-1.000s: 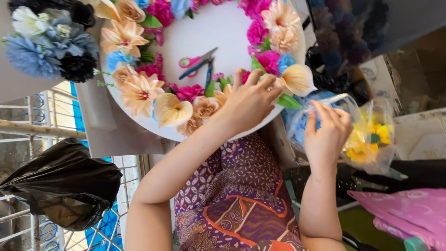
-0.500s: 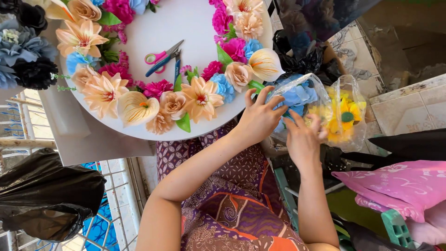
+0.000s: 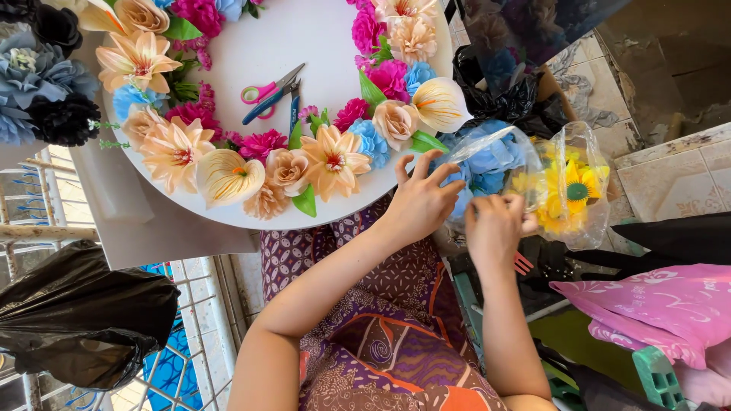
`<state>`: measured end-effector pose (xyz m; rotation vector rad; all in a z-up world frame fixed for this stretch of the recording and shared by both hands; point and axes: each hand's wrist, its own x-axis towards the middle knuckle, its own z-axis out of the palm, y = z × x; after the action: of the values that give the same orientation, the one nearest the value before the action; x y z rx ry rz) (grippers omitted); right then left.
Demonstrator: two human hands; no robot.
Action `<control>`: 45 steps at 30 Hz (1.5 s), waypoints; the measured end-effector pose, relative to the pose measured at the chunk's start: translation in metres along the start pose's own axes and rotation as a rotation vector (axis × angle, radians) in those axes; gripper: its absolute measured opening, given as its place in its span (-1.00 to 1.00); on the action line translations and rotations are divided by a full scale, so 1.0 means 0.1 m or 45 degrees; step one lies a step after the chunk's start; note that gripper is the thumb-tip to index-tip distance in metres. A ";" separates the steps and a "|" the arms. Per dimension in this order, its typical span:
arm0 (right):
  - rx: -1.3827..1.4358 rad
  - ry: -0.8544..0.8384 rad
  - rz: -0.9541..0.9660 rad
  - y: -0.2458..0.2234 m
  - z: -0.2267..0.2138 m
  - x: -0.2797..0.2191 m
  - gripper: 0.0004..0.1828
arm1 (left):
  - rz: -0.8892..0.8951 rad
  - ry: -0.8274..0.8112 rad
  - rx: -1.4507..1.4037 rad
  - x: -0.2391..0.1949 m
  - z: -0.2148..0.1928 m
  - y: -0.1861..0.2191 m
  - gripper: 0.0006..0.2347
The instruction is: Assembling an artificial floral wreath by arranging and securing flowers onto a circular base
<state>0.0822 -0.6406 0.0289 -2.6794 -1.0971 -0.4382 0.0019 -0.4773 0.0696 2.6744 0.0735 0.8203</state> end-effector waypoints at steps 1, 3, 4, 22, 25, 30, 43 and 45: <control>0.001 0.001 -0.003 -0.03 -0.19 0.04 -0.93 | -0.002 0.002 0.002 -0.01 -0.02 -0.01 -0.85; 0.352 -0.007 0.102 -0.10 -0.57 0.12 -0.89 | -0.031 0.001 -0.048 -0.04 -0.06 -0.03 -0.81; 0.354 -0.005 0.097 -0.04 -0.62 0.11 -0.89 | -0.032 0.004 -0.044 -0.02 -0.13 -0.01 -0.81; 2.112 -0.121 0.378 -0.84 -0.59 0.48 -0.89 | -0.453 0.329 -1.042 -0.36 -1.08 -0.28 -0.72; 2.184 -0.202 0.342 -1.04 -0.57 0.52 -0.83 | -0.761 0.426 -1.330 -0.55 -0.98 -0.46 -0.78; 2.097 -0.273 0.123 -1.21 -0.39 0.50 -0.60 | -0.982 0.585 -1.564 -0.66 -1.14 -0.58 -0.80; 1.468 -0.051 -0.423 -1.92 -0.85 0.74 -0.70 | -0.589 0.349 -0.814 -0.78 -2.04 -0.61 -0.69; 1.384 0.007 -0.449 -2.04 -0.91 0.76 -0.69 | -0.467 0.251 -0.495 -0.77 -2.19 -0.62 -0.70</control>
<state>-0.0285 -0.4768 0.1573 -1.5445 -1.2908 0.1100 -0.1801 -0.3630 0.1777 2.1261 0.3967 0.8690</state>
